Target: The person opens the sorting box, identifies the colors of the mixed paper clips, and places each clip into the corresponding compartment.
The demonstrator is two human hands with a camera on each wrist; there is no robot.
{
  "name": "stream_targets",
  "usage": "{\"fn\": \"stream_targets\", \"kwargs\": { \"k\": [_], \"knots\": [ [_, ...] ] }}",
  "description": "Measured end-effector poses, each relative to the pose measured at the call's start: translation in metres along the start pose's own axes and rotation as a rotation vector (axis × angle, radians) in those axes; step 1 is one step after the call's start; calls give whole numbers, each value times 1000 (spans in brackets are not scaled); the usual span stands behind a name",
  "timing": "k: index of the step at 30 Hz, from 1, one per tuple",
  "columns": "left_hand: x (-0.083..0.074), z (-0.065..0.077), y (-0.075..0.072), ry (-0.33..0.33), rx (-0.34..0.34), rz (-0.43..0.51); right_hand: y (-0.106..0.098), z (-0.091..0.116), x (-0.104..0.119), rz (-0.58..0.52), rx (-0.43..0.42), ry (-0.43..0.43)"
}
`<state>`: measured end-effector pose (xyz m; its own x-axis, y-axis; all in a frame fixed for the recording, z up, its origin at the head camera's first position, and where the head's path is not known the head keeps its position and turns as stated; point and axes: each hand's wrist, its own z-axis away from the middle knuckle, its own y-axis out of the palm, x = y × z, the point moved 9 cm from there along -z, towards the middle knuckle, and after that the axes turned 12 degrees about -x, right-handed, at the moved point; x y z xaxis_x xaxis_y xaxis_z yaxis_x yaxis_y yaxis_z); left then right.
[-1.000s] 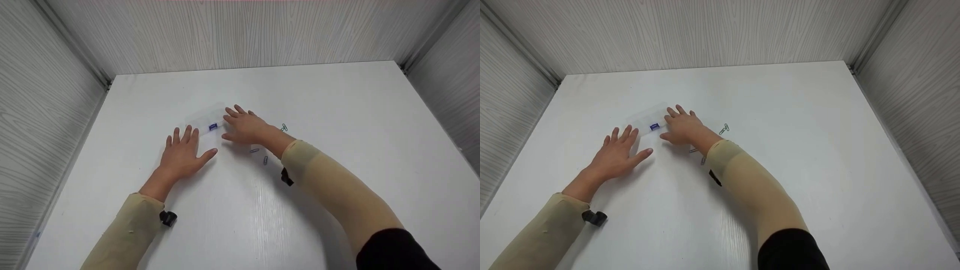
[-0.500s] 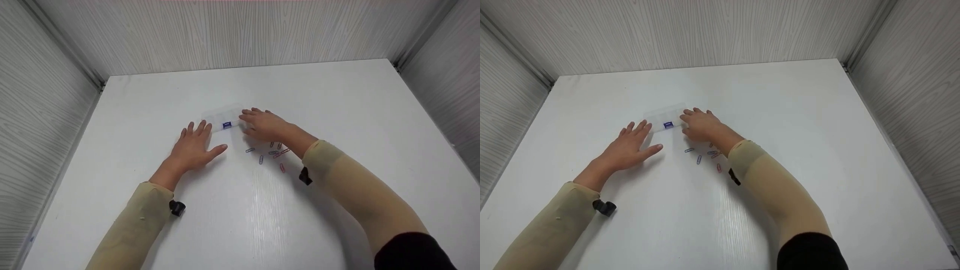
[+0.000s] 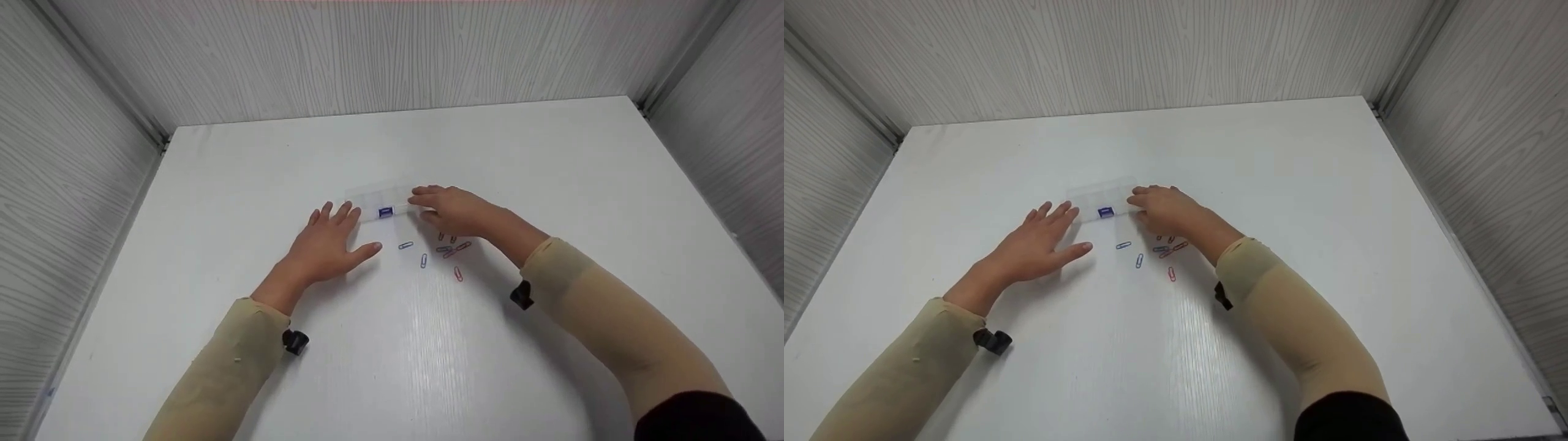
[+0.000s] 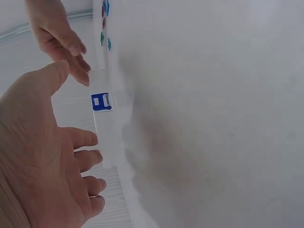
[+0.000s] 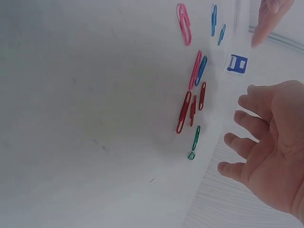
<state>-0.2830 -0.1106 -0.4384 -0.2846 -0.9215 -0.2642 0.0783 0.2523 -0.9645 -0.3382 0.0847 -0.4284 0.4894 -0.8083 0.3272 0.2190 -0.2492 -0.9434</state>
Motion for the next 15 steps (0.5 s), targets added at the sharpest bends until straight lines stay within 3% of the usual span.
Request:
{"fn": "stream_targets", "kwargs": {
  "k": [15],
  "knots": [
    [-10,-9,5,17,5,7,-7,14,-13,-75,-41,1]
  ]
}}
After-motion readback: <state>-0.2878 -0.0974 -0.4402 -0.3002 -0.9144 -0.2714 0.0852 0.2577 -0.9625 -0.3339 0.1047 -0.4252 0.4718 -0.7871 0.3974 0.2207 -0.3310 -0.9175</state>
